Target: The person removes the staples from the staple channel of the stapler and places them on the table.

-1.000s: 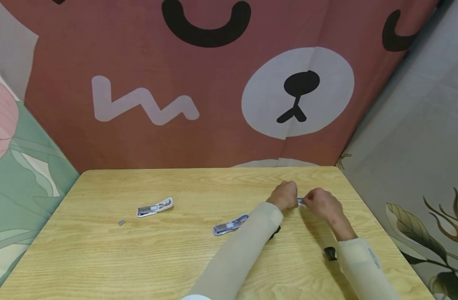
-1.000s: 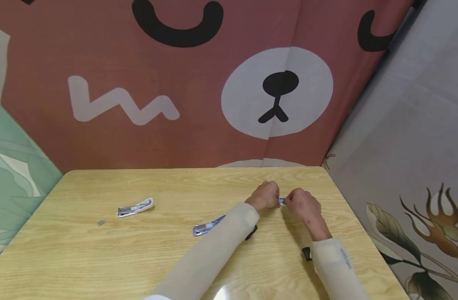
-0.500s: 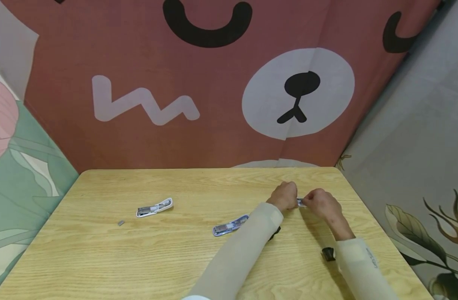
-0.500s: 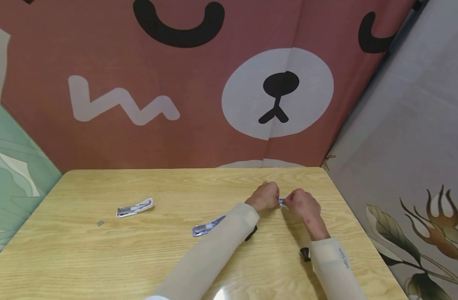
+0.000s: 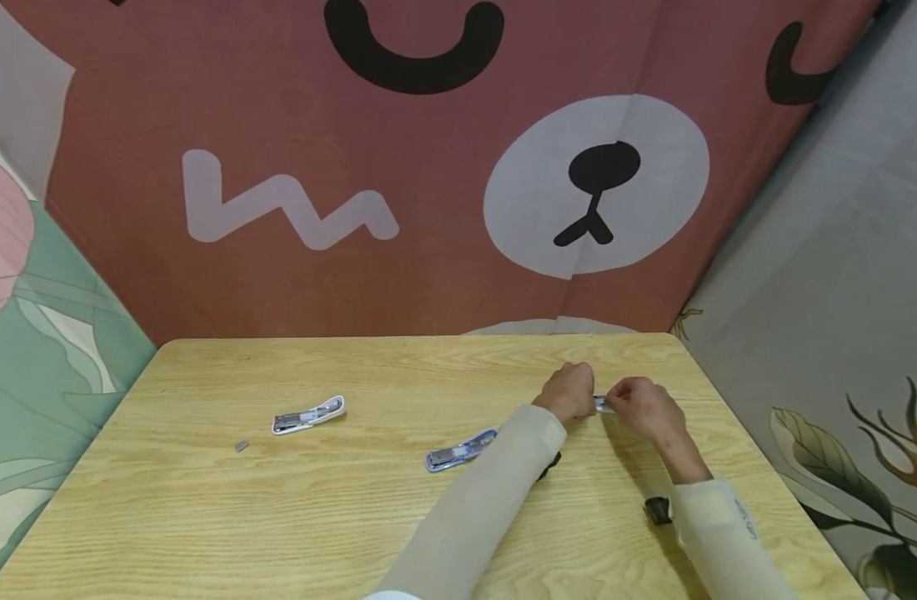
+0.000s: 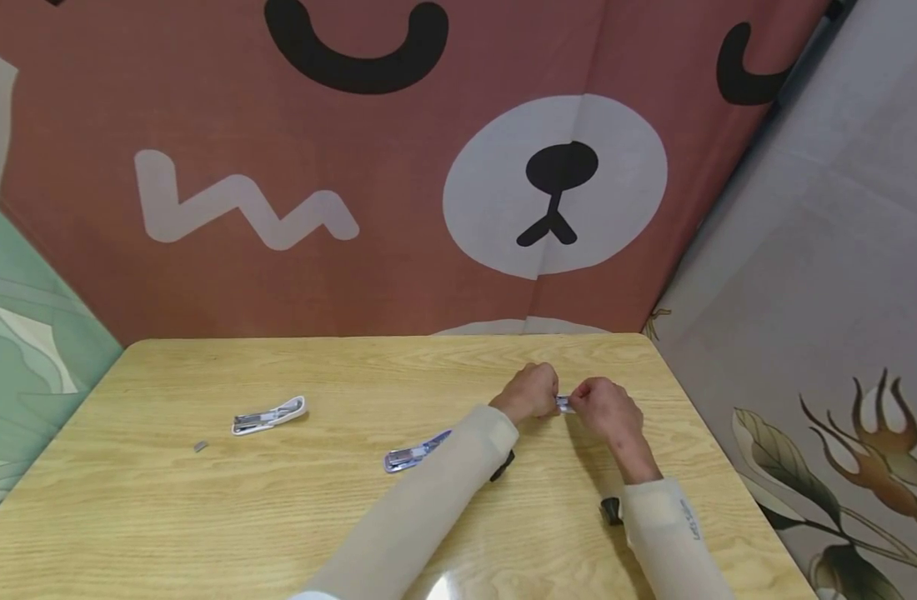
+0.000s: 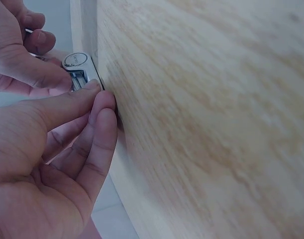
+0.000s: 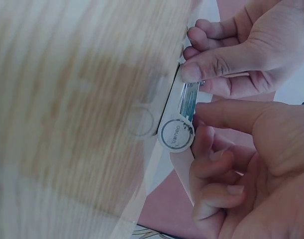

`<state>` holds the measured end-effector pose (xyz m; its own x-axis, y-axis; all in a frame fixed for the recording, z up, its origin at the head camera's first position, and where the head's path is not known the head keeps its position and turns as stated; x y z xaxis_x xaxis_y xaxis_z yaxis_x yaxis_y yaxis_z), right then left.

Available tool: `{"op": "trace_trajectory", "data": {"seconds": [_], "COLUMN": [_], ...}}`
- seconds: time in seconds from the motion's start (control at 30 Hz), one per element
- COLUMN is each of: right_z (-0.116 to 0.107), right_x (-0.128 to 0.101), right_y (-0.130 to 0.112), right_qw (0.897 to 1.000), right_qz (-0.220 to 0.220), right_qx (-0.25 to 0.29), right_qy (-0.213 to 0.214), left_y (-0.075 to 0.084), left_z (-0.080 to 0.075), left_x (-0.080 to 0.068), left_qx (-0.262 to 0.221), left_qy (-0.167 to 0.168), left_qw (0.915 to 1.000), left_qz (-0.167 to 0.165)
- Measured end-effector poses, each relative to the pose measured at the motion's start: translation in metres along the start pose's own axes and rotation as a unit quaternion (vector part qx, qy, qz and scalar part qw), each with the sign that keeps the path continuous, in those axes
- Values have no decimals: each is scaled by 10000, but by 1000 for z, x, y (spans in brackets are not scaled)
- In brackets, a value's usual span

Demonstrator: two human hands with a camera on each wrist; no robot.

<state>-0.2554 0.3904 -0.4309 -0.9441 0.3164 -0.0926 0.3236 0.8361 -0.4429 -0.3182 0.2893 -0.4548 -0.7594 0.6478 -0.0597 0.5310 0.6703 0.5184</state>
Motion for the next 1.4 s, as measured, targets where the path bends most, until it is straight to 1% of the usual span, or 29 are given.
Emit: {"op": "trace_trajectory", "data": {"seconds": [0.13,0.2,0.4,0.5,0.7,0.83,1.0,1.2,1.4], "right_z": [1,2,0,0,4,4,4,-3,-12], "right_x": [-1,-1,-2,-3,-3,-4,-3,-4,-7], "right_y": [0,0,-3,-4,-2,-1,-1,-2,-1], "right_qw": [9999,9999,9995,9989,9954,9935,9923,9906,9918], "right_qz": [16,14,-150,-157,-73,-91,-172,-359,-304], "right_qx": [110,140,219,411,947,1119,1202,1278,1177], "right_qy": [-30,-16,147,185,111,164,228,340,397], "left_y": [0,1,3,2,2,4,4,2,1], "left_z": [-1,0,-1,1,4,6,5,3,2], "left_x": [-1,-1,-4,-3,1,1,0,-2,-1], "left_qx": [10,-8,83,125,279,286,286,80,-38], "left_qy": [-6,-71,-56,-46,20,-12,5,-2,-57], "left_qw": [10000,10000,9999,9999,9996,9996,9996,10000,9999], "left_qz": [-57,-64,72,68,52,50,31,6,-74]}}
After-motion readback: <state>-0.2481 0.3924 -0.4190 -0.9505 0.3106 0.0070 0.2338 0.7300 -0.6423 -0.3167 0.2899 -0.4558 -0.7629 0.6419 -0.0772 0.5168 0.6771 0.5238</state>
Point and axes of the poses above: each hand's wrist, its own x-axis towards the middle knuckle, its own z-axis out of the palm, y = z × x, the point moved 8 cm from there along x, towards the middle knuckle, and after that the axes turned 10 degrees about z, right-handed, at the moved point
